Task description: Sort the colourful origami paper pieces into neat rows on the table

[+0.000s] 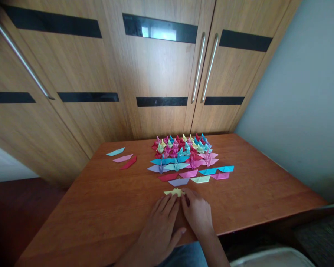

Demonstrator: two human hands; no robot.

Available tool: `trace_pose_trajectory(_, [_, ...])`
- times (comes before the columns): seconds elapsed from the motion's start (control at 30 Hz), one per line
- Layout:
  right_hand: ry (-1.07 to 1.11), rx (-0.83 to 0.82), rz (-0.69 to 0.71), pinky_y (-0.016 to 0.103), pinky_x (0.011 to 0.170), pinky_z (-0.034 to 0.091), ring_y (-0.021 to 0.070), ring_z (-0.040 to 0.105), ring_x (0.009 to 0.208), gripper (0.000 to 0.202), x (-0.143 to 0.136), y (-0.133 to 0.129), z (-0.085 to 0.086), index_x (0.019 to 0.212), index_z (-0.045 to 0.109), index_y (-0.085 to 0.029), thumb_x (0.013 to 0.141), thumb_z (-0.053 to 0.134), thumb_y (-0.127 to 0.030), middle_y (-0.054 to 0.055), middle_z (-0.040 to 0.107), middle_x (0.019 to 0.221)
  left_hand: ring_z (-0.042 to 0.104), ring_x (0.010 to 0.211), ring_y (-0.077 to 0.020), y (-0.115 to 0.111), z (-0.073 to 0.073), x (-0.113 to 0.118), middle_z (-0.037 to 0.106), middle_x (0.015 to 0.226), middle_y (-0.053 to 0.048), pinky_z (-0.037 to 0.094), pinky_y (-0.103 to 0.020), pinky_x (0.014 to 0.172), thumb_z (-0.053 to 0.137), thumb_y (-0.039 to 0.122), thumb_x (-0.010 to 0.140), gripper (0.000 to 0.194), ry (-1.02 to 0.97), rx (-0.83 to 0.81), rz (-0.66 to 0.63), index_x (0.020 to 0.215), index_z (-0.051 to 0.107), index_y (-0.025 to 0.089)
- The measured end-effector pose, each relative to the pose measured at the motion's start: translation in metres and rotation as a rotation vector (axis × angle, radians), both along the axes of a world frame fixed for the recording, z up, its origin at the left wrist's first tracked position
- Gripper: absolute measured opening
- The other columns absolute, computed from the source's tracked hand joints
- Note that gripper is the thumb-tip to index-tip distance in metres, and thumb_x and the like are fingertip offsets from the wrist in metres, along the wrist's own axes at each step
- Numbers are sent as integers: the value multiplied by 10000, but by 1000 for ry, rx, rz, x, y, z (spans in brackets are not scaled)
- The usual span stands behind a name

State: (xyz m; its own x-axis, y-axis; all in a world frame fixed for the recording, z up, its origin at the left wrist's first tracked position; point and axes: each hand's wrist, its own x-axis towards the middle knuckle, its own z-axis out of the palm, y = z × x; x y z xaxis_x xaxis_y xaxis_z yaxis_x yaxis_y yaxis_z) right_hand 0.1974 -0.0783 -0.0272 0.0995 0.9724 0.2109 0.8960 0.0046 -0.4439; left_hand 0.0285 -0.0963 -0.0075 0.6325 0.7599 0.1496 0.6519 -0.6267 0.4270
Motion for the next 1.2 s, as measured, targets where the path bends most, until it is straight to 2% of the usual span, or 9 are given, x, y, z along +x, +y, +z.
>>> trace_pose_trajectory(0.27, [18,-6,19,284,797,481,189,658,895,288,0,1,2,1043,658,-255,882,422,-293,33,690,1051,225,1369,-282,0,0,1,284,1495,-89,189,-449,1119,405,508,891,648,6,25,22,1440,262,195])
trace_pose_trajectory(0.63, [-3,-12,26,281,773,492,187,661,888,292,-1,0,3,1056,647,-267,884,413,-289,23,692,1046,259,1354,-279,1,8,-4,335,1472,-79,195,-469,1114,378,523,895,578,100,84,52,1380,379,209])
trace_pose_trajectory(0.97, [8,20,47,283,770,492,184,666,859,283,0,0,3,1049,647,-267,881,421,-286,24,696,1030,276,1345,-289,2,5,-5,340,1469,-81,211,-484,1105,394,517,888,567,99,114,59,1366,400,213])
trace_pose_trajectory(1.2, [19,7,46,290,780,486,185,662,866,279,0,0,2,1044,643,-275,887,413,-282,14,691,1042,276,1344,-289,1,10,-7,356,1460,-84,209,-480,1107,393,520,888,556,127,89,61,1347,429,208])
